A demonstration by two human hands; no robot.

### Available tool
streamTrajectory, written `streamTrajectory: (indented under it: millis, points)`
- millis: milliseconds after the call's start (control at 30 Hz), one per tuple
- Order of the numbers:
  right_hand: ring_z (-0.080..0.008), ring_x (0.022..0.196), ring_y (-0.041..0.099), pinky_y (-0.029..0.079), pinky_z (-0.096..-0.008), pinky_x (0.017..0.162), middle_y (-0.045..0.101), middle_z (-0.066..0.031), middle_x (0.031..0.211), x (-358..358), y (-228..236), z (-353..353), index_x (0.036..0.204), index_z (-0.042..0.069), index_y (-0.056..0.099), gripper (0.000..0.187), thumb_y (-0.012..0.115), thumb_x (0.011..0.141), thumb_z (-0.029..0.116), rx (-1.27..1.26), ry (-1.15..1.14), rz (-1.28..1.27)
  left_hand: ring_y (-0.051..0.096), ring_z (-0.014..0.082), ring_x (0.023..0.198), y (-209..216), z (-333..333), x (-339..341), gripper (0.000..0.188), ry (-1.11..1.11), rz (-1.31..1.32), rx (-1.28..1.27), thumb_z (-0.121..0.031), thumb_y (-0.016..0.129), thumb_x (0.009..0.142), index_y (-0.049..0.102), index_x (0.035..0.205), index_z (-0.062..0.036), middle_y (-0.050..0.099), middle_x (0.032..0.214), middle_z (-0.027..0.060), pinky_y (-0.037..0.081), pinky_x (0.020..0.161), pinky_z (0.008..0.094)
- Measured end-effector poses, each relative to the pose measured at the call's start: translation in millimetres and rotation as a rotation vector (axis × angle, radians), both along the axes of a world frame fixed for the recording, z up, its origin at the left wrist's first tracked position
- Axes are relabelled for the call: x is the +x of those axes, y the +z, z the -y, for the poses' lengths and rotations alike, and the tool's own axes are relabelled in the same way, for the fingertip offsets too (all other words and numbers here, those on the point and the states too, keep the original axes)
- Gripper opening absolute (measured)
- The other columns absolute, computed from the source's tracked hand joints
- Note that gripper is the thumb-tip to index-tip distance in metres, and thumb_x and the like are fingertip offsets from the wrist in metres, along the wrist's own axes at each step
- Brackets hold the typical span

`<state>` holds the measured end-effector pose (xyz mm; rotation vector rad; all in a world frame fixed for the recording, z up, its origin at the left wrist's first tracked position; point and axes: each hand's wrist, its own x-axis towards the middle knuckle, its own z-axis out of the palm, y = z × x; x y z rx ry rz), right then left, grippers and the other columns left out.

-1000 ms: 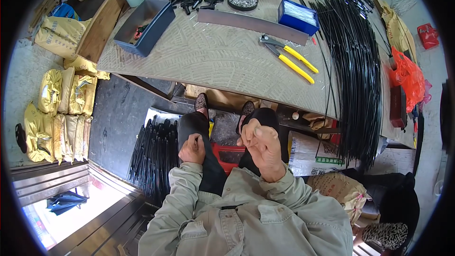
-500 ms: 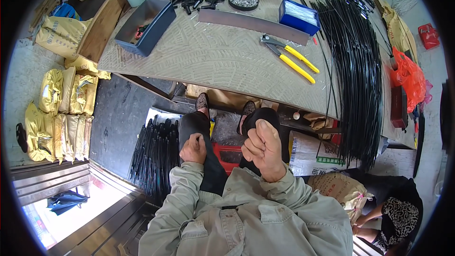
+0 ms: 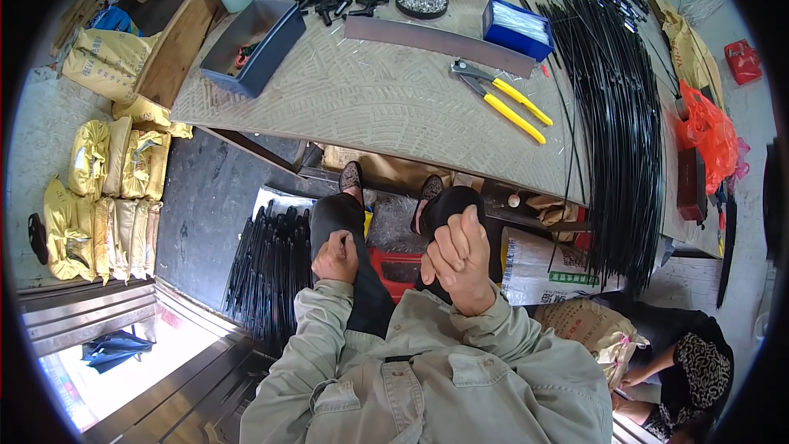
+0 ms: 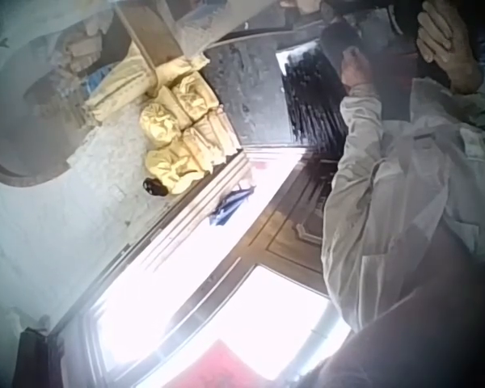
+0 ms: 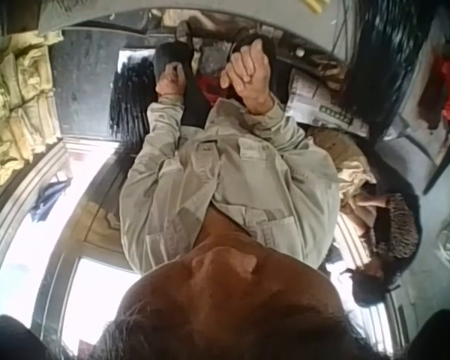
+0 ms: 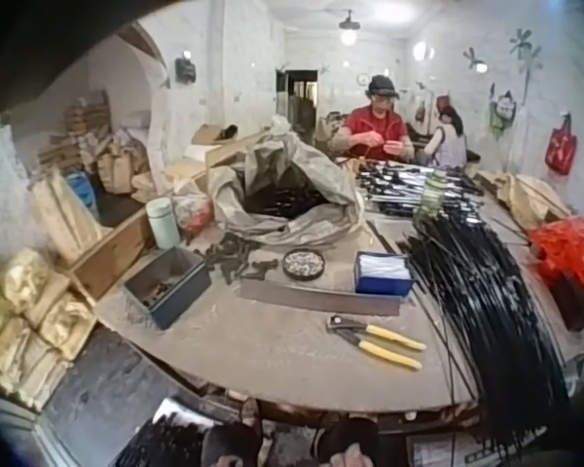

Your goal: Manually assembling and trimming industrial brush components at a workstation.

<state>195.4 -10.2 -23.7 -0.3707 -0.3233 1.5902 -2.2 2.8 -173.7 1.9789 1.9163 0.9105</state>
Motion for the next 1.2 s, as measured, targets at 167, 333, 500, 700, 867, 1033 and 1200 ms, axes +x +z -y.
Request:
streamTrajectory:
  millis: [167, 333, 500, 700, 867, 1033, 1200]
  points:
    - [-0.0120, 0.038, 0.043, 0.053, -0.0392, 0.053, 0.036, 0.0016, 0.047, 1.5, 4.1, 1.1, 0.068, 0.008, 0.043, 0.037, 0.037, 0.096, 0.033, -0.043, 0.052, 0.078, 0.055, 0.0249, 0.050, -2.0, 0.0, -0.8, 0.005, -0.001, 0.014, 0.008, -0.015, 0.062, 0.078, 0.059, 0.081, -0.0125, 0.053, 0.055, 0.0068, 0.041, 0.045, 0.0362]
    - [-0.0132, 0.063, 0.058, 0.052, -0.0393, 0.080, 0.051, -0.0020, 0.066, -22.4, 12.8, -6.4, 0.092, 0.004, 0.051, 0.009, 0.054, 0.089, 0.012, -0.159, -0.226, 0.316, 0.055, 0.0243, 0.049, -5.5, 0.6, -2.3, 0.004, -0.006, 0.011, 0.008, -0.015, 0.062, 0.078, 0.060, 0.081, -0.0128, 0.052, 0.055, 0.0062, 0.041, 0.045, 0.0358]
    - [-0.0137, 0.076, 0.059, 0.045, -0.0402, 0.093, 0.054, -0.0041, 0.079, -10.4, -2.3, 0.7, 0.097, 0.003, 0.054, 0.018, 0.063, 0.080, 0.003, 0.023, -0.104, 0.373, 0.058, 0.0283, 0.055, 1.3, 0.3, -0.4, 0.004, -0.014, 0.022, -0.024, -0.015, 0.061, 0.078, 0.059, 0.082, -0.0133, 0.058, 0.060, 0.0096, 0.044, 0.049, 0.0406]
    - [-0.0150, 0.070, 0.061, 0.048, -0.0395, 0.089, 0.058, -0.0060, 0.075, -3.9, -0.2, 3.9, 0.087, 0.000, 0.056, 0.012, 0.065, 0.079, 0.002, 0.037, -0.009, 0.316, 0.059, 0.0277, 0.056, 1.0, 0.5, -1.1, 0.004, -0.004, 0.011, -0.043, -0.015, 0.061, 0.078, 0.059, 0.081, -0.0132, 0.059, 0.061, 0.0092, 0.044, 0.049, 0.0399]
    - [-0.0153, 0.057, 0.060, 0.055, -0.0382, 0.075, 0.056, -0.0062, 0.061, -4.9, -2.7, 6.5, 0.083, 0.000, 0.054, 0.011, 0.063, 0.082, 0.007, 0.040, -0.018, 0.377, 0.059, 0.0273, 0.056, 1.9, 0.9, -0.6, 0.004, -0.005, 0.011, -0.044, -0.016, 0.061, 0.079, 0.059, 0.081, -0.0133, 0.059, 0.061, 0.0087, 0.044, 0.049, 0.0393]
    - [-0.0138, 0.041, 0.051, 0.056, -0.0378, 0.059, 0.046, -0.0029, 0.049, -2.2, 2.8, 6.0, 0.081, 0.002, 0.049, 0.020, 0.059, 0.087, 0.018, -0.024, 0.053, 0.234, 0.059, 0.0274, 0.056, 1.1, 0.9, -1.2, 0.004, -0.006, 0.015, -0.034, -0.016, 0.061, 0.078, 0.059, 0.081, -0.0134, 0.059, 0.061, 0.0087, 0.044, 0.049, 0.0394]
    - [-0.0117, 0.035, 0.043, 0.053, -0.0349, 0.048, 0.040, -0.0006, 0.044, -1.8, 1.9, 6.3, 0.081, 0.002, 0.046, 0.022, 0.056, 0.089, 0.021, 0.016, 0.039, 0.213, 0.059, 0.0281, 0.056, -1.9, 0.9, -2.1, 0.004, -0.008, 0.006, -0.040, -0.017, 0.061, 0.079, 0.060, 0.082, -0.0139, 0.058, 0.061, 0.0089, 0.044, 0.049, 0.0401]
